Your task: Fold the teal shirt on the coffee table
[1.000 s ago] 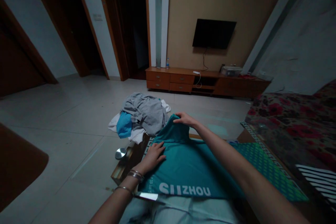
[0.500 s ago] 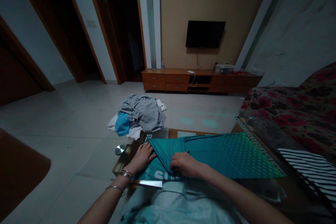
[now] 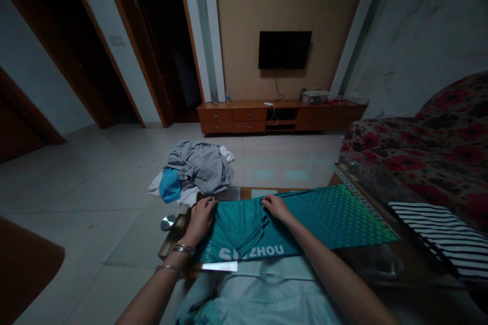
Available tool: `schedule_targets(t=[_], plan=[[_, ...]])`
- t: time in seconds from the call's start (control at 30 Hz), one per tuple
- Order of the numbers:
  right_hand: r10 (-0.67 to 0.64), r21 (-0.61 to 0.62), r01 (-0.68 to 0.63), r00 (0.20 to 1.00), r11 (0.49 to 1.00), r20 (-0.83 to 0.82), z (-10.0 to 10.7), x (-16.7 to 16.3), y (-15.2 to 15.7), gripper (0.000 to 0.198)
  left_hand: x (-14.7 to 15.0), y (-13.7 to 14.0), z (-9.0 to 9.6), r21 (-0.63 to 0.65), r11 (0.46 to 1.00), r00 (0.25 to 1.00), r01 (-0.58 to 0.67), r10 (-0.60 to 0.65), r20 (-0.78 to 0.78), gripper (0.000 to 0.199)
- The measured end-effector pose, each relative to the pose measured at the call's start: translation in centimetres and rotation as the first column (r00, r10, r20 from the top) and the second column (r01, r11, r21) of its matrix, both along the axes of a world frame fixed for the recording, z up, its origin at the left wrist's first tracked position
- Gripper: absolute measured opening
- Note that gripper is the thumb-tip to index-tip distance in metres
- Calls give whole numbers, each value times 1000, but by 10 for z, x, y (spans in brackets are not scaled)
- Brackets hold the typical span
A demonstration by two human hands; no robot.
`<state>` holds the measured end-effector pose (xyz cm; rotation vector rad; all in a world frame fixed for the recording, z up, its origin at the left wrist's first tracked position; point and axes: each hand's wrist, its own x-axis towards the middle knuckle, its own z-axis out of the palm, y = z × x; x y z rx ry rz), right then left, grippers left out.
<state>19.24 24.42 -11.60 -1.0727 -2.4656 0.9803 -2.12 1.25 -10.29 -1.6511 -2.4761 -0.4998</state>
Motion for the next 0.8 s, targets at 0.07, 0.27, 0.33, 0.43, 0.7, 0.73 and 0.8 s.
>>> schedule_targets(t=[0.07, 0.27, 0.33, 0.43, 0.7, 0.73, 0.8], plan=[[-28, -11, 28, 999, 1000, -15, -4, -12, 1, 26, 1, 5, -1, -21, 998, 998, 57, -58, -10, 52], [-134, -17, 134, 990, 991, -49, -8, -20, 4, 34, 0, 2, -1, -35, 992, 993, 117, -117, -9, 31], [-137, -9, 137, 989, 991, -58, -6, -15, 2, 31, -3, 0, -2, -26, 991, 991, 130, -130, -9, 29], [-100, 13, 101, 991, 995, -85, -5, -6, -6, 27, -7, -1, 0, -25, 990, 990, 141, -141, -1, 28], [-35, -30, 33, 995, 999, -92, -18, 8, -20, 32, 58, 2, 23, -35, 969, 970, 243, -242, 26, 22], [-45, -38, 42, 996, 998, -82, -19, 8, -20, 32, 74, 2, 25, -47, 959, 960, 278, -275, 55, 19], [-55, -62, 51, 997, 997, -63, -18, 6, -19, 32, 106, -1, 24, -77, 944, 945, 320, -311, 101, 18]])
